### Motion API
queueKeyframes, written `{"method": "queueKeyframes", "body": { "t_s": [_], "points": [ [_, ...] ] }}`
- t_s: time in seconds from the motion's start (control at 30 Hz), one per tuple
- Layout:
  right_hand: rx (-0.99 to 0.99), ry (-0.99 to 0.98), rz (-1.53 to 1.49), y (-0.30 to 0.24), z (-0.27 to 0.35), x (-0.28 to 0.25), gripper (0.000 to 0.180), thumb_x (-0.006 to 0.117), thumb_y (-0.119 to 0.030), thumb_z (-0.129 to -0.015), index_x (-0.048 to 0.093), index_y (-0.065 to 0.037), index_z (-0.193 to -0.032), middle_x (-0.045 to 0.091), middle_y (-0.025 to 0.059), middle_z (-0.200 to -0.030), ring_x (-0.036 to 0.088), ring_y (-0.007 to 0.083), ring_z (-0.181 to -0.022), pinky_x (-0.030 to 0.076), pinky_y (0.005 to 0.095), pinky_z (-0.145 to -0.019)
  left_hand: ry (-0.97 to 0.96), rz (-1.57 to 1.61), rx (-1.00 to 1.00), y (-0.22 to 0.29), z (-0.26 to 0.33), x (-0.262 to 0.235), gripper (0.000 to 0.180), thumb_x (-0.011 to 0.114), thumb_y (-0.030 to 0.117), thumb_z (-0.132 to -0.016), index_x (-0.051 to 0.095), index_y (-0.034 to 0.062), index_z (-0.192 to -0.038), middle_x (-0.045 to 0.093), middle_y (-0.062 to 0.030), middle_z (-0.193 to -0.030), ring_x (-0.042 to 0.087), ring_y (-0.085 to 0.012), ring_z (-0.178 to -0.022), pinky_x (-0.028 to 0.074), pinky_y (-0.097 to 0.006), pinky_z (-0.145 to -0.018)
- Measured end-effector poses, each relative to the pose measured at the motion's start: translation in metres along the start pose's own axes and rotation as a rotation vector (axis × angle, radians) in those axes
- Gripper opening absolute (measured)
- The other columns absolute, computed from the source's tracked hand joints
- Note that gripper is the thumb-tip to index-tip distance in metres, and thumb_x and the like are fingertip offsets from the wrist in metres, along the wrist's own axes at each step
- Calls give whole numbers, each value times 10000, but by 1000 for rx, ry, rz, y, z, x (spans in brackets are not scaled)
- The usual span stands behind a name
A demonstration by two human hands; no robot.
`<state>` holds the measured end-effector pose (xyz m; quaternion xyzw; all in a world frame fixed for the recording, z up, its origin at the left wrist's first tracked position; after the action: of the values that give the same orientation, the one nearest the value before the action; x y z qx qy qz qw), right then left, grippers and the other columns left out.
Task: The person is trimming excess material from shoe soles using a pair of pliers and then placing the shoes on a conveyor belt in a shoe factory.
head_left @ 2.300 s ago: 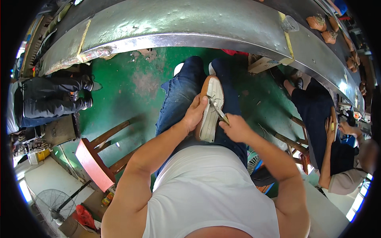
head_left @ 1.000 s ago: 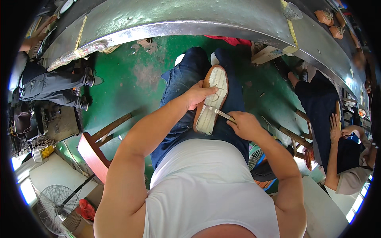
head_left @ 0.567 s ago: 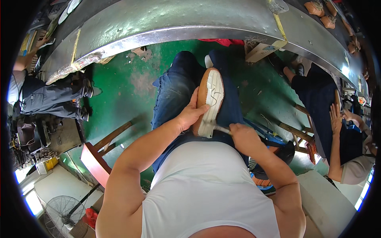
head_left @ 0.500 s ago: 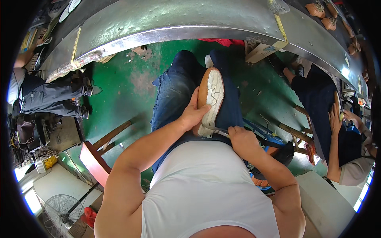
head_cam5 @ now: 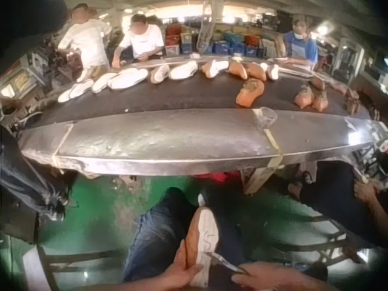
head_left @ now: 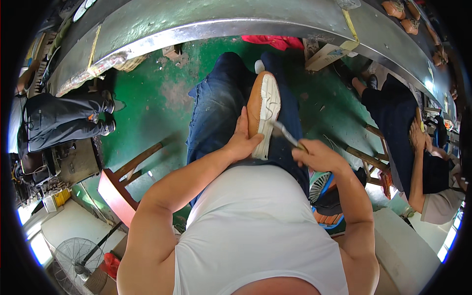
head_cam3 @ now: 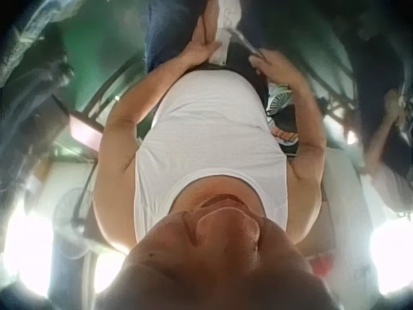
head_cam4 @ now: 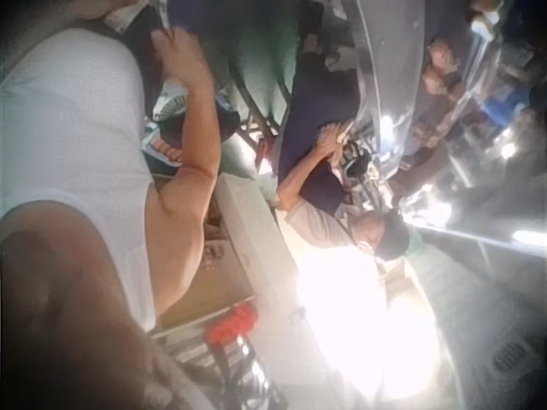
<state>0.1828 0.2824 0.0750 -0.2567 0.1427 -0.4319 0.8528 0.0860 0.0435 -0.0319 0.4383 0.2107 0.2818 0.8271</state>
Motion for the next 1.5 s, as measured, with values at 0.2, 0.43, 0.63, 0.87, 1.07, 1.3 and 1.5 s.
{"method": "queueKeyframes", "body": {
  "t_s": [0.2,0.43,0.63,0.87,1.07,1.3,1.5],
  "points": [
    [-316,540,182,7,-56,25,420,468,-345,-1029,596,34,-902,682,146,-744,694,274,-719,536,391,-702,94,-71,25,18,2,-5,962,664,122,-912,-23,37,-1579,321,-186,-1554,370,-253,-1400,322,-328,-1143],
    [-304,598,-376,46,-48,41,430,453,-351,-1041,605,30,-912,665,115,-738,668,201,-674,524,332,-652,-233,924,153,73,52,-60,771,648,87,-930,227,69,-1575,430,-119,-1515,438,-200,-1376,363,-357,-1131],
    [-287,714,562,-5,-21,46,368,638,-372,-928,671,-6,-924,669,135,-834,678,290,-749,546,401,-704,-256,1177,289,144,22,-82,697,461,560,-997,394,59,-1476,528,-118,-1422,568,-264,-1252,466,-415,-1055],
    [-512,908,638,-17,-14,39,355,717,-311,-859,691,-26,-1070,632,145,-1149,642,337,-1011,550,407,-832,-172,1068,278,109,-36,-81,783,358,713,-948,475,93,-1412,609,-183,-1277,642,-350,-1087,551,-510,-894],
    [-802,972,486,-61,-12,12,291,705,-193,-876,653,-28,-1110,627,153,-1143,651,347,-972,542,411,-819,-179,1065,261,107,-36,-80,786,346,706,-955,463,84,-1420,620,-228,-1233,655,-350,-1055,560,-505,-881],
    [-1031,934,311,-121,-3,-6,535,786,-128,-813,569,-53,-1296,578,141,-1228,654,276,-972,547,344,-764,-287,1172,252,143,-15,-81,698,339,644,-992,459,112,-1428,590,-165,-1315,620,-349,-1143,528,-539,-949],
    [-1287,1162,441,-144,2,-17,580,834,-107,-750,608,-70,-1282,569,134,-1223,633,255,-959,541,341,-785,-206,1129,358,182,10,-78,587,412,537,-1023,450,116,-1430,561,-140,-1360,576,-288,-1231,479,-497,-1047]
  ]
}}
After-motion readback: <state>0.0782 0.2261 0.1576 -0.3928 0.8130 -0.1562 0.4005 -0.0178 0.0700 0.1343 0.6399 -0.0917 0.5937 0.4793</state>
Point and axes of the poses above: each hand's wrist, its own z-axis away from the middle knuckle, its own x-axis out of the palm, y = z × x, the point moved 1 cm from there along -z, towards the middle knuckle
